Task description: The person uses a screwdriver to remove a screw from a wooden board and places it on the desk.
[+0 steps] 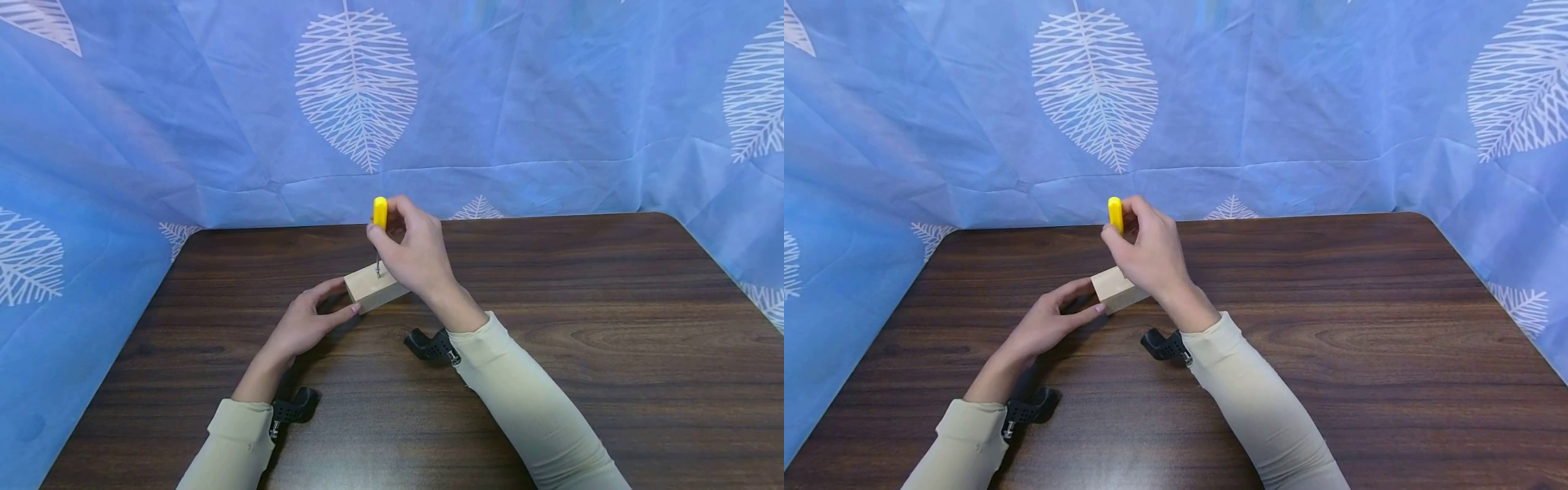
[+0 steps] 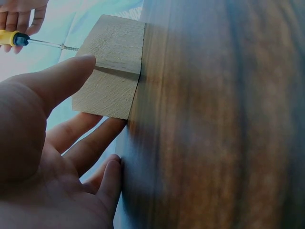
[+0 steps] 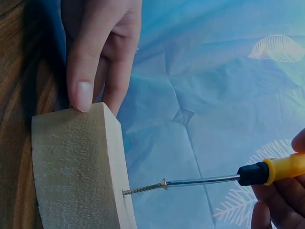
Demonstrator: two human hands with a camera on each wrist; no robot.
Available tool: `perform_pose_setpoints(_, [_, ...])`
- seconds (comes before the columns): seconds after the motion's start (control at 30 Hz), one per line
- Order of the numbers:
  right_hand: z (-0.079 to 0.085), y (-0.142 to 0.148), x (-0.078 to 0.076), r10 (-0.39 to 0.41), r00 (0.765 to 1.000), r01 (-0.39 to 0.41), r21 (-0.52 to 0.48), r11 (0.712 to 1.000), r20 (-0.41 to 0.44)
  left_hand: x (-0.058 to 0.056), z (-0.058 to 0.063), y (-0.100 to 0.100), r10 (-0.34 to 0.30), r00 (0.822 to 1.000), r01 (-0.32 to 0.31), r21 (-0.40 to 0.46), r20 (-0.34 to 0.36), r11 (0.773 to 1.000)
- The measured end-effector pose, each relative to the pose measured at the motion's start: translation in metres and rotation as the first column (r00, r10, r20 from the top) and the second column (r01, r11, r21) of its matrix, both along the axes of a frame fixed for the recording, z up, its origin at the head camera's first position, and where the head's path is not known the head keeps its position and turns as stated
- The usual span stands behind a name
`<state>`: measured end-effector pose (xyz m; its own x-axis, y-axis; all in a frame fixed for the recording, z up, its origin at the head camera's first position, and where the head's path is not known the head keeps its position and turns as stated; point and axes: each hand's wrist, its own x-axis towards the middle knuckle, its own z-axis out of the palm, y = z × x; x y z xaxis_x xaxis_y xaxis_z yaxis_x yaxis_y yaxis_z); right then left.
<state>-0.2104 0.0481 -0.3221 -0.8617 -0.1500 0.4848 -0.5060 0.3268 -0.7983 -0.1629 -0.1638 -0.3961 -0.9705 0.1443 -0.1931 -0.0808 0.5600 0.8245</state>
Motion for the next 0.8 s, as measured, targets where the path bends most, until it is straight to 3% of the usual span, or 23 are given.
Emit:
perform_pose_setpoints(0.3, [-0.0026, -0.0011, -0.0017, -0.016, 0.995, 0.021, 0.051, 0.999, -0.102, -0.0001, -0.0003, 0.0002, 0.001, 1.000, -0.001, 0.001, 0.000, 1.000])
perform_pose_setpoints(0.57, [-0.0002, -0.0009, 0.0001, -0.023, 0.998, 0.022, -0.015, 1.000, -0.062, -0.0003, -0.0007, 0.0004, 0.003, 1.000, -0.003, 0.008, 0.004, 1.000])
perform_pose_setpoints(0.8, [-0.0003, -0.0016, 0.0005, -0.027, 0.996, 0.025, -0.024, 0.999, -0.081, -0.0002, -0.0015, -0.0001, 0.008, 1.000, -0.008, 0.002, 0.009, 1.000])
